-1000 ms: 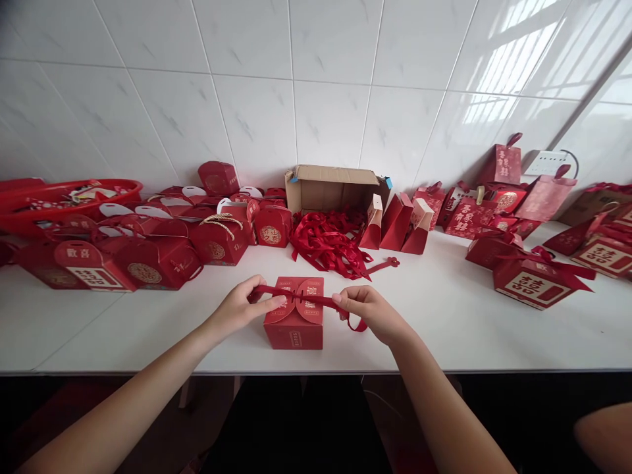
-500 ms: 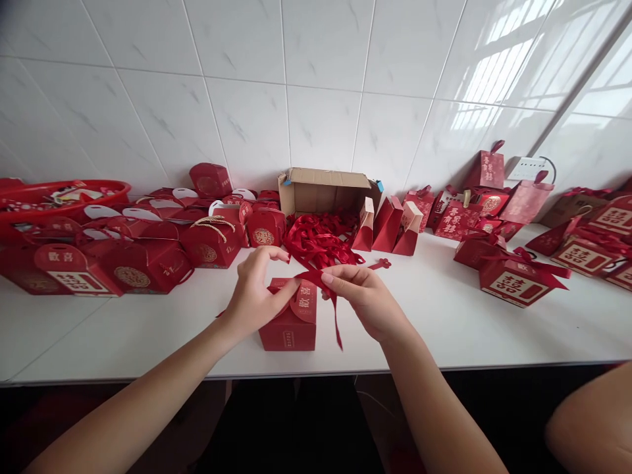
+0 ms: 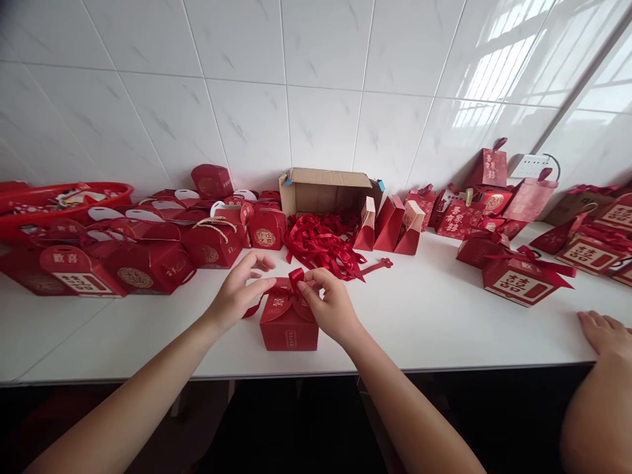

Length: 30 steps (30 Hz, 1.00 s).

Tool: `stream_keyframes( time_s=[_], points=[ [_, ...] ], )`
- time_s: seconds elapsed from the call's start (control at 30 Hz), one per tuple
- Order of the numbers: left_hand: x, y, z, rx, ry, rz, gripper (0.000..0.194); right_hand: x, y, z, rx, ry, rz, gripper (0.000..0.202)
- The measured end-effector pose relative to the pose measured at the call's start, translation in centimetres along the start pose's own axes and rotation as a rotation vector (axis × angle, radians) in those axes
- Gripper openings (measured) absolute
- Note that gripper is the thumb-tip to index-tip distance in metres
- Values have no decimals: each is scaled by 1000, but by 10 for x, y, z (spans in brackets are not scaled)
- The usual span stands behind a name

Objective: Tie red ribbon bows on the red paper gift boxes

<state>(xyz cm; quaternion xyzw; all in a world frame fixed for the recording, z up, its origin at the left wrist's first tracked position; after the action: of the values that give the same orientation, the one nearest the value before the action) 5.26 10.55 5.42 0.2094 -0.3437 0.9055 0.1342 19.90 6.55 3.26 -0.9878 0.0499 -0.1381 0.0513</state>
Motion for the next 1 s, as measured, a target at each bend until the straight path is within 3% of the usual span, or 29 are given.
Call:
stream_keyframes(
  time_s=[0.1, 0.2, 0.33, 0.5, 0.6, 0.73, 0.83, 1.0],
  points=[
    [-8, 11, -35, 188, 103, -87, 28, -9, 1, 5, -4, -71, -113, 19],
    [-27, 24, -54, 341, 267, -230, 35, -15, 4, 4, 5, -120, -174, 18],
    [-33, 31, -53, 420, 417, -262, 34, -12, 2, 3, -24, -35, -31, 14],
    [-13, 20, -22, 302, 354, -203, 35, -10, 2, 1, -47, 147, 189, 8],
    [-13, 8, 11, 184, 342, -264, 36, -13, 5, -5, -22, 190, 171, 8],
    [-23, -17, 48, 28, 314, -352, 34, -19, 13, -19, 100, 204, 57, 4],
    [-31, -34, 52, -26, 351, -373, 33, -17, 14, -17, 106, 194, 63, 18],
    [-21, -36, 30, -98, 284, -268, 39, -13, 6, -4, 36, 152, 72, 40]
  ],
)
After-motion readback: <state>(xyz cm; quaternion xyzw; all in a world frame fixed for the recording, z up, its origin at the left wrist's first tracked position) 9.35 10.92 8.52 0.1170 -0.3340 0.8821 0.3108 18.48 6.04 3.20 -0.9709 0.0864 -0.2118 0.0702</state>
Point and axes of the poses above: each hand's wrist, its own y-axis away from the middle knuckle, its own x-axis out of the back of the hand, z = x × y, the point moved 9 cm from there along -y, towards the middle knuckle, and after that the axes turned 15 degrees about -x, right-handed, at the moved point
